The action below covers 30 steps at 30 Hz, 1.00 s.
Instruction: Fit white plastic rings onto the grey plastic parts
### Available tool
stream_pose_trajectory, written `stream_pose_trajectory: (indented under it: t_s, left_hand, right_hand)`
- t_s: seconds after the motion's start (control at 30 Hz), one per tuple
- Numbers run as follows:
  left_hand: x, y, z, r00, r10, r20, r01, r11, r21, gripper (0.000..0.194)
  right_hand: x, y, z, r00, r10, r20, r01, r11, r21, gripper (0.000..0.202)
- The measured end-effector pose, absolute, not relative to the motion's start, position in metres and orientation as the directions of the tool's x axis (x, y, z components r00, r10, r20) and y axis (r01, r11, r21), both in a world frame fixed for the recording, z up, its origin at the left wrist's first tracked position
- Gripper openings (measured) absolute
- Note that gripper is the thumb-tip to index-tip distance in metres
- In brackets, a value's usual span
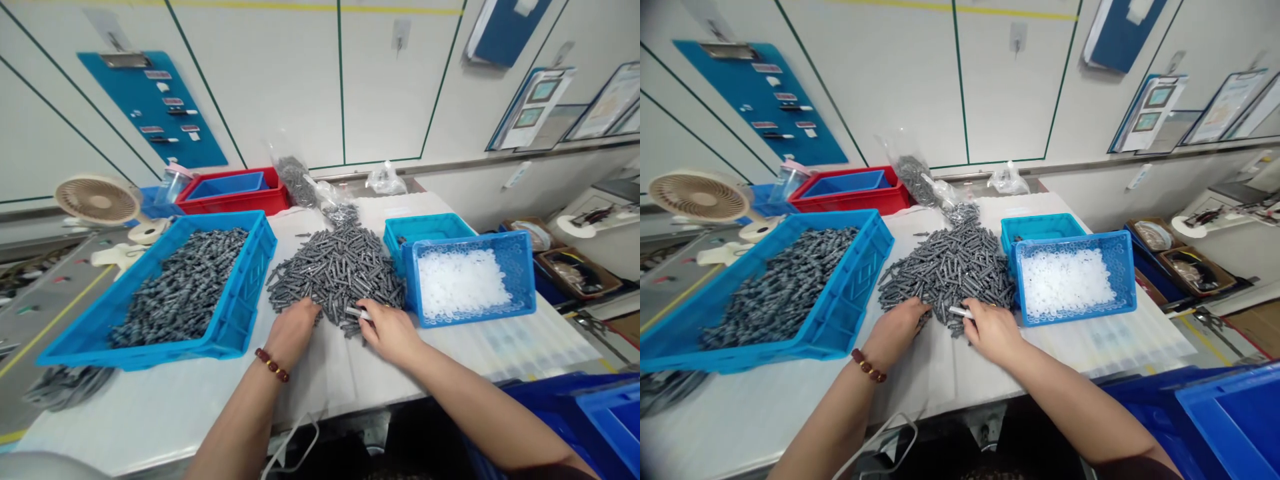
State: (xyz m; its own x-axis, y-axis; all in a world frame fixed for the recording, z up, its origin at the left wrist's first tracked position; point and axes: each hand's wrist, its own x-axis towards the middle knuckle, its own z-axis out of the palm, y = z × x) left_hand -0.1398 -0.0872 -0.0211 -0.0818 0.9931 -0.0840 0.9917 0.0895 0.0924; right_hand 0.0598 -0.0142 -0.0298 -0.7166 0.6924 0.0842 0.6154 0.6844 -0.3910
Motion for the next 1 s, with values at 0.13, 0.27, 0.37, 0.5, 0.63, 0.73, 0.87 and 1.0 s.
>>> stream_pose_trajectory:
  t_s: [0.13,0.27,0.37,0.5,0.63,0.73,0.87,1.0]
  left_hand:
    - [-0.134,-0.086,-0.019,-0.091,0.993,-0.075,0.996,0.091,-0.008,0.019]
    - [-0.136,-0.085,-0.024,-0.130,0.991,0.023,0.984,0.126,0.127,0.015]
    - [-0.138,-0.086,-0.023,-0.206,0.965,0.164,0.917,0.132,0.377,0.017]
    - [-0.135,-0.088,-0.016,-0.282,0.927,0.249,0.733,0.041,0.678,0.013]
    - [-0.133,-0.090,-0.011,-0.292,0.943,0.160,0.575,0.039,0.817,0.012]
    - [-0.134,-0.091,-0.012,-0.270,0.954,0.131,0.534,0.035,0.844,0.015]
    - [-0.134,-0.091,-0.012,-0.161,0.975,0.151,0.582,-0.030,0.813,0.016]
    - [-0.134,-0.088,-0.014,-0.062,0.981,0.185,0.627,-0.106,0.772,0.012]
  right_hand:
    - [0.057,-0.015,-0.029,-0.731,0.680,0.049,0.618,0.692,-0.373,0.020]
    - [0.057,-0.014,-0.030,-0.743,0.669,0.024,0.625,0.706,-0.333,0.019]
    - [0.057,-0.013,-0.028,-0.739,0.674,0.007,0.636,0.701,-0.324,0.017]
    - [0.058,-0.013,-0.028,-0.728,0.686,0.015,0.643,0.690,-0.334,0.017]
    - [0.059,-0.013,-0.029,-0.735,0.677,0.042,0.623,0.699,-0.351,0.017]
    - [0.060,-0.012,-0.030,-0.740,0.671,0.054,0.615,0.706,-0.352,0.017]
    - [0.059,-0.012,-0.030,-0.751,0.659,0.042,0.611,0.717,-0.335,0.017]
    - [0.058,-0.013,-0.029,-0.782,0.623,0.005,0.593,0.747,-0.301,0.016]
